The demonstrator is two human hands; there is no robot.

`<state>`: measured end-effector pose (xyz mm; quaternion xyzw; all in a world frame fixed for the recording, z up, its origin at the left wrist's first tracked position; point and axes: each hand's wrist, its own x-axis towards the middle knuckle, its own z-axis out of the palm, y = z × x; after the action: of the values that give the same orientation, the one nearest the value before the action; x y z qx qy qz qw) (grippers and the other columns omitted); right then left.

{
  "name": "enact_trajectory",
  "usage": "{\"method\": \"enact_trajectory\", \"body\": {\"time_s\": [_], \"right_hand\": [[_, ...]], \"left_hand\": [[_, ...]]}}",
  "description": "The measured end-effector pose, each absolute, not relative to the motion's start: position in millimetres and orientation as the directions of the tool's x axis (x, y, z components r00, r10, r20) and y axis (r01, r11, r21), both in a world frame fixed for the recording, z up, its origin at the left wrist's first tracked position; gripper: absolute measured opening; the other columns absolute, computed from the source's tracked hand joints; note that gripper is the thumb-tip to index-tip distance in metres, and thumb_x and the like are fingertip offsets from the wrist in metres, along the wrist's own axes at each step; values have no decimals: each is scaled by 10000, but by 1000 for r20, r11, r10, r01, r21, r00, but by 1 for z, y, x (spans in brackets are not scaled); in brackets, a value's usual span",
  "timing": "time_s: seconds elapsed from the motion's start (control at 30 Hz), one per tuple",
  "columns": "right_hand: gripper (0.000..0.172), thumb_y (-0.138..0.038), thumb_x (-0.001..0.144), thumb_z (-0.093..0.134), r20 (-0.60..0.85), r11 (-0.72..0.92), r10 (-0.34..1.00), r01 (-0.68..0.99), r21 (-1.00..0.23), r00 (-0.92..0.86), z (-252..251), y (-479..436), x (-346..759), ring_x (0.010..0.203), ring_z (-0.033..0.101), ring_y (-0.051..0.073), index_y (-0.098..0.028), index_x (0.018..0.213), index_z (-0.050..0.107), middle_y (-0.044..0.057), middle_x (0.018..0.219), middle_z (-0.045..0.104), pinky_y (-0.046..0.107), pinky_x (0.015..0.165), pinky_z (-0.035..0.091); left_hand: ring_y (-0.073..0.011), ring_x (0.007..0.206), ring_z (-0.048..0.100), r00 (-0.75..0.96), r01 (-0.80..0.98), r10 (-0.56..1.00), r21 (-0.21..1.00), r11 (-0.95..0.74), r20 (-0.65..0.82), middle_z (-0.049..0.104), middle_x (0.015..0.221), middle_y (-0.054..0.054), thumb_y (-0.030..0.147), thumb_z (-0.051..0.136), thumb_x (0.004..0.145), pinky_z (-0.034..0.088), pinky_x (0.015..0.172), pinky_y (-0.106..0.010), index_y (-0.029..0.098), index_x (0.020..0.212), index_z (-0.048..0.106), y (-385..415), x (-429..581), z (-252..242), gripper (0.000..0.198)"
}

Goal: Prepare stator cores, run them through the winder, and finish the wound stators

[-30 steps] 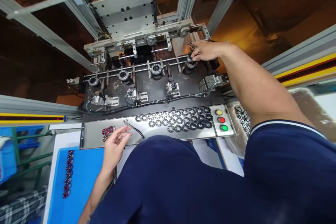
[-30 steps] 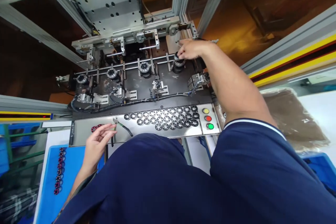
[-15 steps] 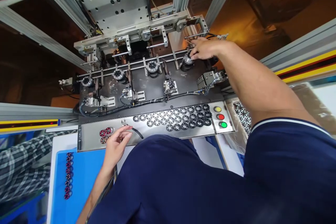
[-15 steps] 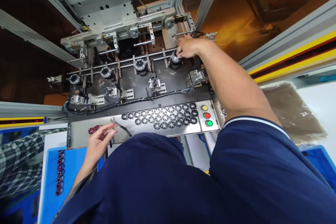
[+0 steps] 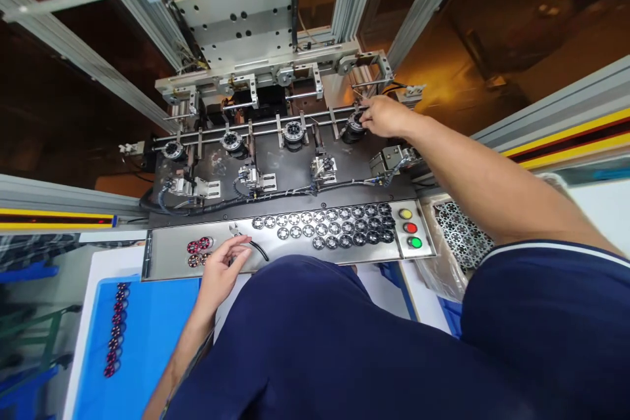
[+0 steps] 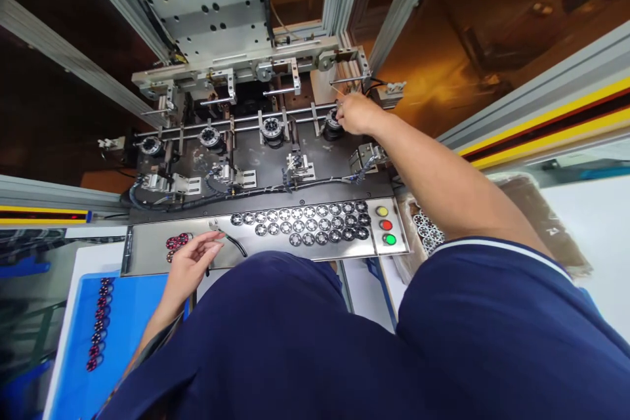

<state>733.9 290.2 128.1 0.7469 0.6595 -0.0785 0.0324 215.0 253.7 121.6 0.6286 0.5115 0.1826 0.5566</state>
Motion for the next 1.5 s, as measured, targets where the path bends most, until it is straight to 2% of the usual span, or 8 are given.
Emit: {"method": "enact_trajectory", "body": {"time_s": [0.13, 0.23, 0.43, 0.6, 0.73, 1.13, 1.3, 1.5], "right_hand": [[594, -70, 838, 566, -287, -143, 947, 989, 21, 143, 129, 267, 719, 1469, 320, 400, 3, 1423, 496, 245, 1587, 353, 518, 1122, 421], [776, -49, 770, 566, -360, -136, 921, 989, 62, 149, 129, 259, 715, 1478, 310, 405, -62, 1523, 380, 191, 1637, 282, 541, 1107, 444], [681, -102, 773, 574, -296, -90, 946, 984, 155, 133, 143, 272, 702, 1467, 325, 422, -128, 1449, 493, 170, 1594, 383, 634, 1077, 439], [753, -65, 769, 516, -104, 300, 949, 954, 13, -297, 147, 316, 673, 1512, 287, 330, -139, 1514, 429, 102, 1623, 353, 550, 1162, 397], [839, -18, 711, 484, -124, 472, 870, 879, -64, -477, 133, 348, 658, 1526, 264, 323, -192, 1529, 420, 45, 1625, 351, 576, 1133, 426], [636, -59, 848, 476, -98, 568, 821, 822, 47, -562, 127, 362, 641, 1501, 313, 341, -166, 1474, 478, 125, 1573, 433, 572, 1114, 394], [727, -92, 812, 546, -57, 644, 765, 763, 64, -641, 134, 410, 574, 1522, 247, 352, -103, 1519, 379, 164, 1636, 299, 521, 1124, 389], [812, -87, 776, 533, -93, 701, 710, 713, -4, -699, 111, 450, 530, 1519, 255, 348, -91, 1558, 314, 147, 1645, 282, 543, 1150, 352]], "left_hand": [[-197, 928, 707, 391, 447, 857, 883, 143, -337, 751, 1134, -107, 413, 729, 801, 539, 890, -343, 177, 1104, 681, 253, 207, 117, 387], [-200, 931, 705, 388, 443, 853, 882, 159, -349, 752, 1126, -113, 424, 726, 798, 539, 889, -344, 170, 1101, 680, 251, 204, 112, 398], [-199, 926, 711, 393, 432, 861, 891, 137, -323, 757, 1117, -112, 430, 700, 818, 553, 886, -347, 170, 1096, 688, 246, 207, 113, 381], [-200, 887, 721, 361, 433, 882, 892, 129, -303, 766, 1102, -99, 446, 712, 806, 580, 837, -343, 190, 1055, 713, 243, 202, 116, 358], [-207, 902, 728, 290, 441, 907, 884, 159, -307, 763, 1123, -107, 450, 712, 810, 585, 851, -349, 192, 1071, 712, 239, 190, 114, 367], [-203, 889, 733, 226, 452, 917, 869, 201, -329, 763, 1134, -104, 414, 701, 818, 584, 840, -345, 200, 1091, 708, 239, 188, 110, 346], [-202, 907, 734, 202, 446, 932, 875, 187, -302, 765, 1126, -99, 399, 698, 821, 582, 859, -341, 197, 1081, 713, 246, 185, 115, 329], [-204, 891, 735, 104, 432, 956, 878, 205, -274, 776, 1080, -85, 409, 693, 828, 592, 854, -350, 211, 1067, 720, 236, 165, 115, 312]]}}
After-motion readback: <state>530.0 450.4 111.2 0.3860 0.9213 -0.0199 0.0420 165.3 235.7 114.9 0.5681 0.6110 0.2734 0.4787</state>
